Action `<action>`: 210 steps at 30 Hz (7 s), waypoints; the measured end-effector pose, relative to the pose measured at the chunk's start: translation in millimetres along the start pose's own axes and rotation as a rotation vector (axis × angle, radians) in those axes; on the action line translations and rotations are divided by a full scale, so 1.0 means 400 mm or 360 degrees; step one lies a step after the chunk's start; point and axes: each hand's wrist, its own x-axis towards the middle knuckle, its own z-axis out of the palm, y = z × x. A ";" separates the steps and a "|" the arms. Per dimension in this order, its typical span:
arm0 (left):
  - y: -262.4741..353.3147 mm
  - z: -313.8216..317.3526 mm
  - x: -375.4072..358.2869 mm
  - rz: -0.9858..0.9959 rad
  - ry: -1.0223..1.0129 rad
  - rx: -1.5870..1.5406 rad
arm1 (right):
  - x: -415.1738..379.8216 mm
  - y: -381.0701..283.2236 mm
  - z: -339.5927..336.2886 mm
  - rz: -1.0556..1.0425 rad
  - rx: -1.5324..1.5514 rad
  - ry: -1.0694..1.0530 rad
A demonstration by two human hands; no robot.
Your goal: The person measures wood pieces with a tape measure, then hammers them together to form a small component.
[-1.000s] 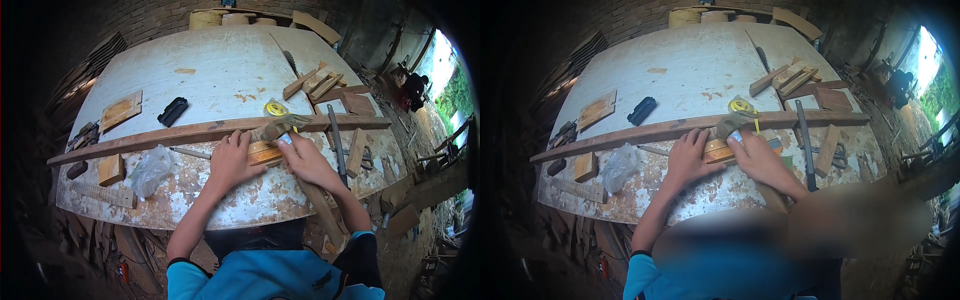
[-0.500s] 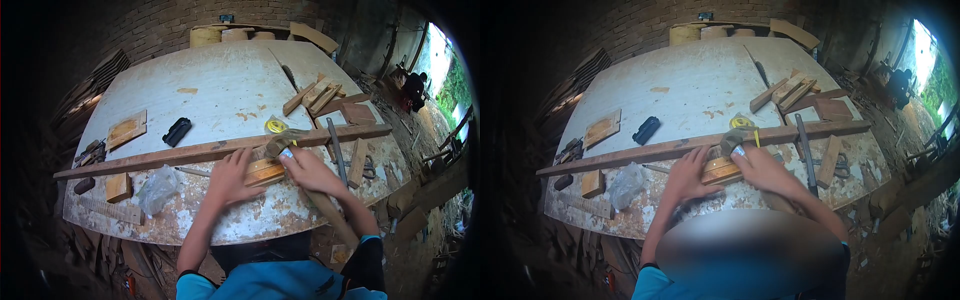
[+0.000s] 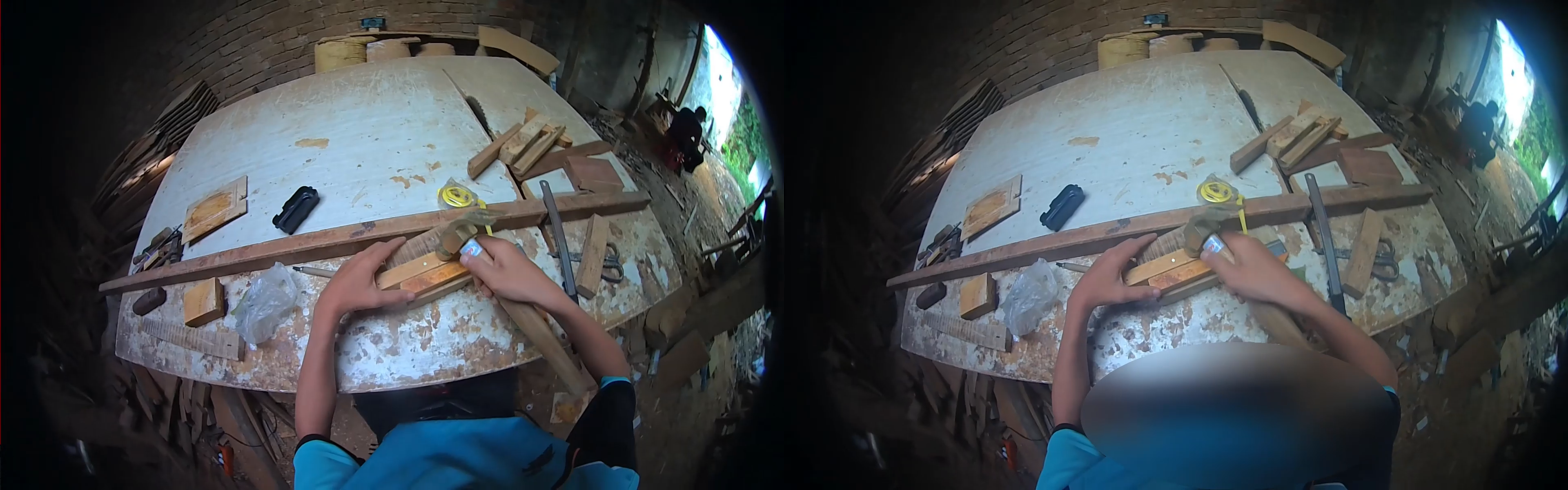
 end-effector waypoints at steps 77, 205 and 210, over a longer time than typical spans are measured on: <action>0.047 -0.027 0.027 0.0291 0.0896 0.0613 | 0.093 -0.088 -0.148 -0.0910 -0.0736 0.1292; -0.002 -0.006 0.092 0.0371 0.0952 0.0668 | 0.061 -0.140 -0.074 -0.0509 -0.0874 0.0486; 0.004 -0.009 0.090 0.0353 0.0958 0.0628 | 0.079 -0.126 -0.064 -0.0257 -0.1150 0.0242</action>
